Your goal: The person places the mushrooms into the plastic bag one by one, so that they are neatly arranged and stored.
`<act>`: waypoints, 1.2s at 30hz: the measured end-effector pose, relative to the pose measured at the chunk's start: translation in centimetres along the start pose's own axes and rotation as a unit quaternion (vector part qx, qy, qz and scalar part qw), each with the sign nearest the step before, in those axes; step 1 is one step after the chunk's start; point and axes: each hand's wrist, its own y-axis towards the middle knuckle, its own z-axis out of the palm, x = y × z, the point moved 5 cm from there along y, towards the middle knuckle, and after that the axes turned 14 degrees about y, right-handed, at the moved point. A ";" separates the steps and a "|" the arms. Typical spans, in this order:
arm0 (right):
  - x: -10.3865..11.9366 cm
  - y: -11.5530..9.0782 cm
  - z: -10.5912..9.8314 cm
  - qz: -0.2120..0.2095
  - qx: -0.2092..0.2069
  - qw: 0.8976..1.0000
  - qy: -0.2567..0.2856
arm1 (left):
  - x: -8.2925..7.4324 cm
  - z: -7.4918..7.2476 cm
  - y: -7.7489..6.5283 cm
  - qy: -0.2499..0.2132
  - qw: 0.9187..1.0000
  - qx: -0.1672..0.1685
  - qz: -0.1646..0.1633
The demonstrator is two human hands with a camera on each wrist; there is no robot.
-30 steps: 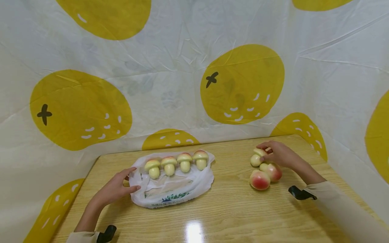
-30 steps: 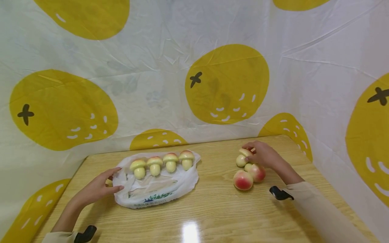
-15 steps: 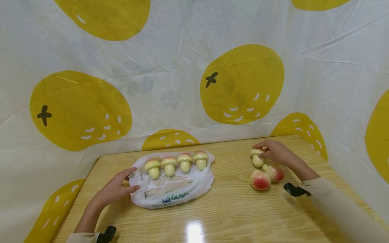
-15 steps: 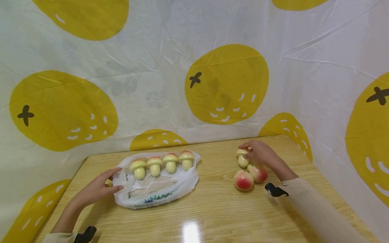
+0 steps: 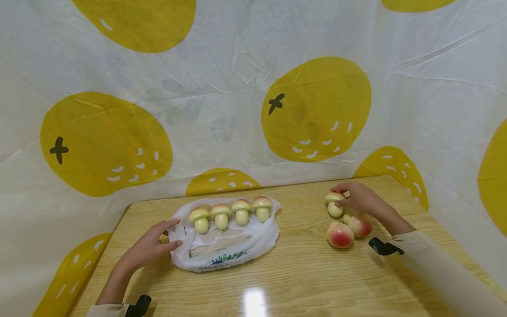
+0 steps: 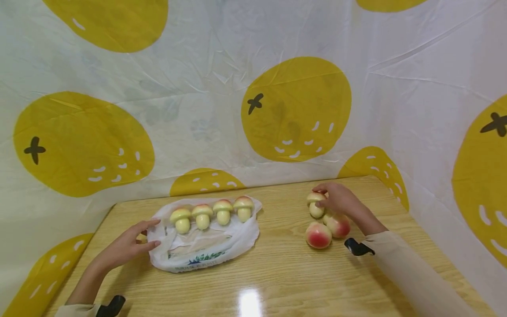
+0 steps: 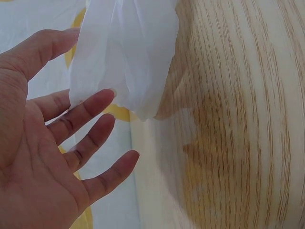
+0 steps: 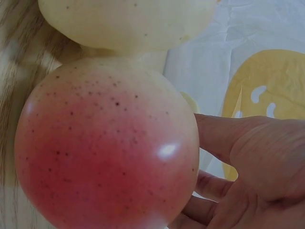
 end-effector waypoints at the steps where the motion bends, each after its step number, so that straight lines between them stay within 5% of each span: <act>1: 0.0 0.0 0.0 0.000 0.001 1.000 0.000 | 0.0 0.0 0.0 0.000 1.000 -0.002 0.003; 16: 0.0 0.4 0.2 0.018 0.021 1.000 -0.001 | 0.0 0.1 0.1 0.017 1.000 -0.006 0.005; 27: 0.1 0.9 1.0 0.023 0.042 0.994 0.094 | 0.0 0.1 0.1 0.009 1.000 -0.006 0.009; 36: 0.8 1.0 0.7 0.006 0.026 0.995 0.101 | 0.0 0.0 0.0 -0.015 1.000 0.000 0.001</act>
